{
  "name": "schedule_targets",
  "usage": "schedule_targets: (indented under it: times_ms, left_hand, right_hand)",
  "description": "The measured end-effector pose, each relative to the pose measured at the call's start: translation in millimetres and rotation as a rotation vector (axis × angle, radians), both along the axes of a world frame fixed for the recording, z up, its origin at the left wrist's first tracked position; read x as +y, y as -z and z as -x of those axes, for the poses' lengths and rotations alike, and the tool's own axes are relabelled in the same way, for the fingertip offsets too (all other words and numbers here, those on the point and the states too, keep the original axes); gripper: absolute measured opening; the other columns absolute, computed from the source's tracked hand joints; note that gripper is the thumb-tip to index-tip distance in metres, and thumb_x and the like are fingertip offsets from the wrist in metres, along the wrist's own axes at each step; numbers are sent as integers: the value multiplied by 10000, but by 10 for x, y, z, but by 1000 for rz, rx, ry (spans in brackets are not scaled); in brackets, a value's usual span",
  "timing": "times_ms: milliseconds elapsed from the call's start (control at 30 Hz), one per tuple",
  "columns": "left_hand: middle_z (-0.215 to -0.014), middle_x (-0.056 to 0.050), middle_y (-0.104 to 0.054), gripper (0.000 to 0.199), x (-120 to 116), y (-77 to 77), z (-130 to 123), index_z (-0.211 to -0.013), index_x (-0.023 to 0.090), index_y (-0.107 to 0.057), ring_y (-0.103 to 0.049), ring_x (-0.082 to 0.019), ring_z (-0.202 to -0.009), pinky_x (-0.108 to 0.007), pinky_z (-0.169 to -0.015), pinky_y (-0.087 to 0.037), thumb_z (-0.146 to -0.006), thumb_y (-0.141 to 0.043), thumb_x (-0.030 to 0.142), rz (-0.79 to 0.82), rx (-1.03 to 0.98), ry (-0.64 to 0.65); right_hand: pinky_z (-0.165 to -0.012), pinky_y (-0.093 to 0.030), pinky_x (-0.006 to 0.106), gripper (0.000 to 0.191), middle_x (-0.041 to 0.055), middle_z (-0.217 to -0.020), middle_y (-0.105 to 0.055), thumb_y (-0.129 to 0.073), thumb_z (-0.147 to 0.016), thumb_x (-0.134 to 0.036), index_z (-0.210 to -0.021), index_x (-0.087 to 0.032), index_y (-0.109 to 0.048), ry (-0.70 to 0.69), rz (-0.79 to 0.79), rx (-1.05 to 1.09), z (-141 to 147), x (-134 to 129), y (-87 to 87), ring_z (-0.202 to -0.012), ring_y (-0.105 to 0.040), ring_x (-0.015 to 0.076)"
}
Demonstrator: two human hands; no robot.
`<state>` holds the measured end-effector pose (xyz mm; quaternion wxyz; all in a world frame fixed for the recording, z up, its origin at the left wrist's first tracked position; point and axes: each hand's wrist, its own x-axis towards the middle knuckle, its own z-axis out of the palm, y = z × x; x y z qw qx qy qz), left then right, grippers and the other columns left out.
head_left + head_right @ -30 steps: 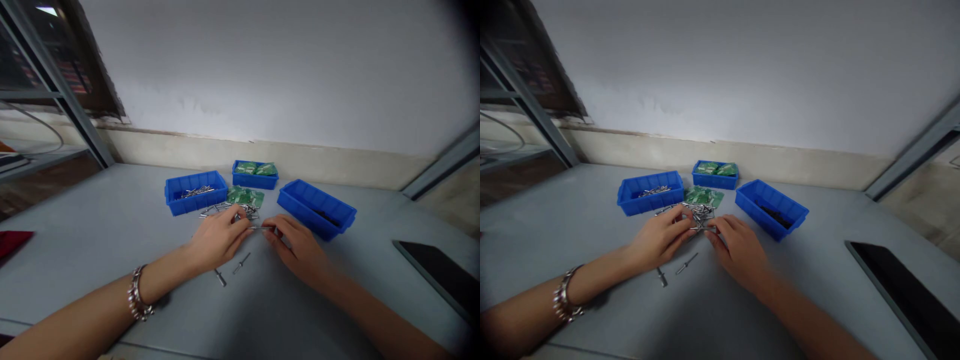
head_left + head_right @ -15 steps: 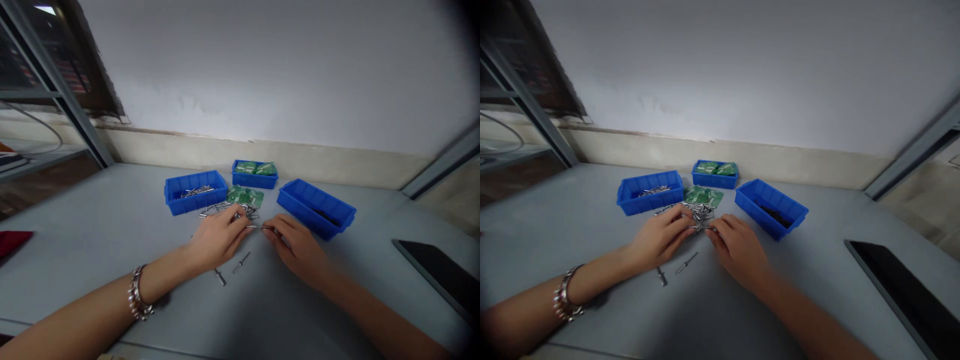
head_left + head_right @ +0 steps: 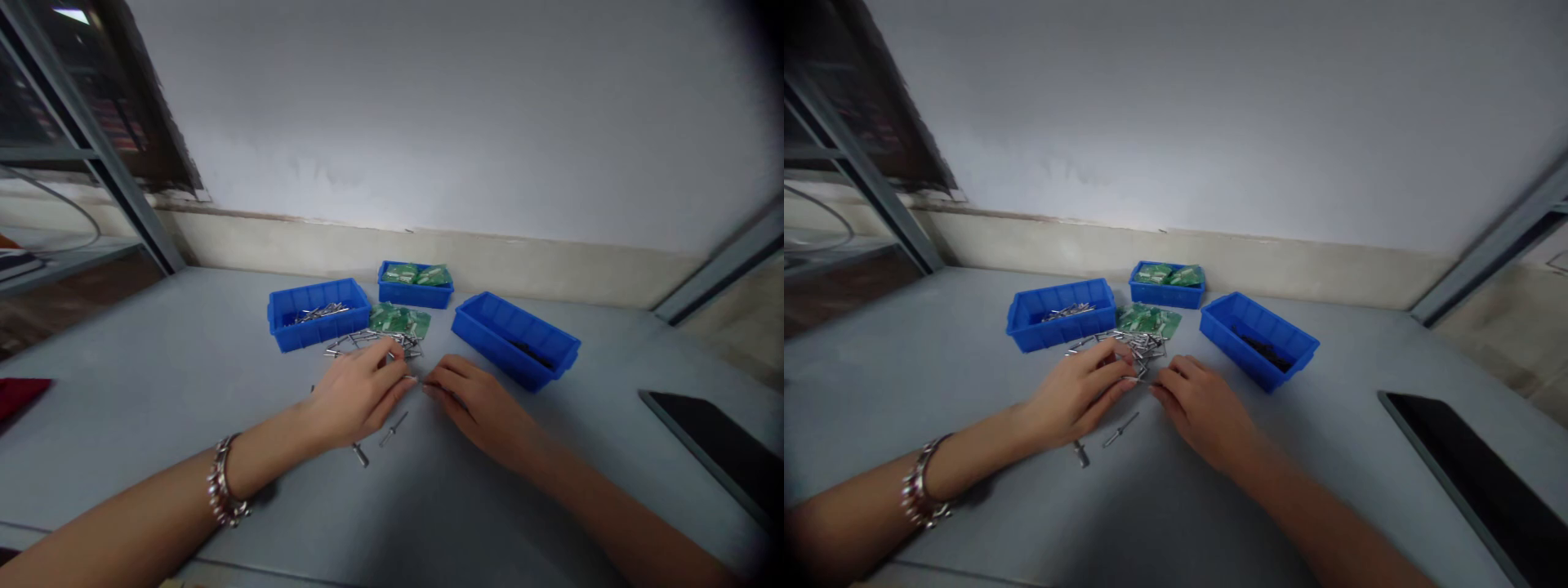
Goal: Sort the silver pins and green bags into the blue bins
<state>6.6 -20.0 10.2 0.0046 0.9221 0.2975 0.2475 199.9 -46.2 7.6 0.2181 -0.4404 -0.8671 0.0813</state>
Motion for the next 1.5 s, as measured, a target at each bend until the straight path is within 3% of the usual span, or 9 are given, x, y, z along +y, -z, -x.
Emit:
schedule_targets:
  times_ms: [400,900,1200,1500]
  left_hand:
    - [-959,-67,-497,285,17,19,4,-914,163,-525,-514,-158,-762,-294,-659,-441,-913,-279,309,23,66,-65]
    - [-925,-76,-510,269,18,14,-3,-909,145,-517,-500,-149,-758,-274,-652,-447,-912,-282,276,-6,-3,-30]
    - [-886,-68,-511,257,26,20,1,-904,137,-528,-489,-141,-729,-270,-629,-447,-908,-311,274,-23,-30,-24]
    - [-901,-75,-516,278,23,24,0,-877,133,-534,-509,-152,-771,-288,-666,-463,-910,-297,275,-6,-24,-4]
  right_hand:
    - [-694,-413,295,171,48,-800,-544,-382,-888,-204,-825,-179,-538,-60,-106,149,-38,-12,-44,-769,-499,164]
    - [-701,-425,314,188,60,-819,-541,-377,-888,-197,-852,-158,-557,-31,-18,11,-24,11,-9,-790,-503,181]
    - [-679,-416,298,194,52,-779,-543,-374,-893,-217,-849,-161,-555,-54,-97,82,-40,-9,-32,-756,-499,171]
    - [-674,-423,301,209,54,-775,-557,-374,-890,-205,-837,-156,-570,-43,-36,-18,-23,7,7,-739,-516,171]
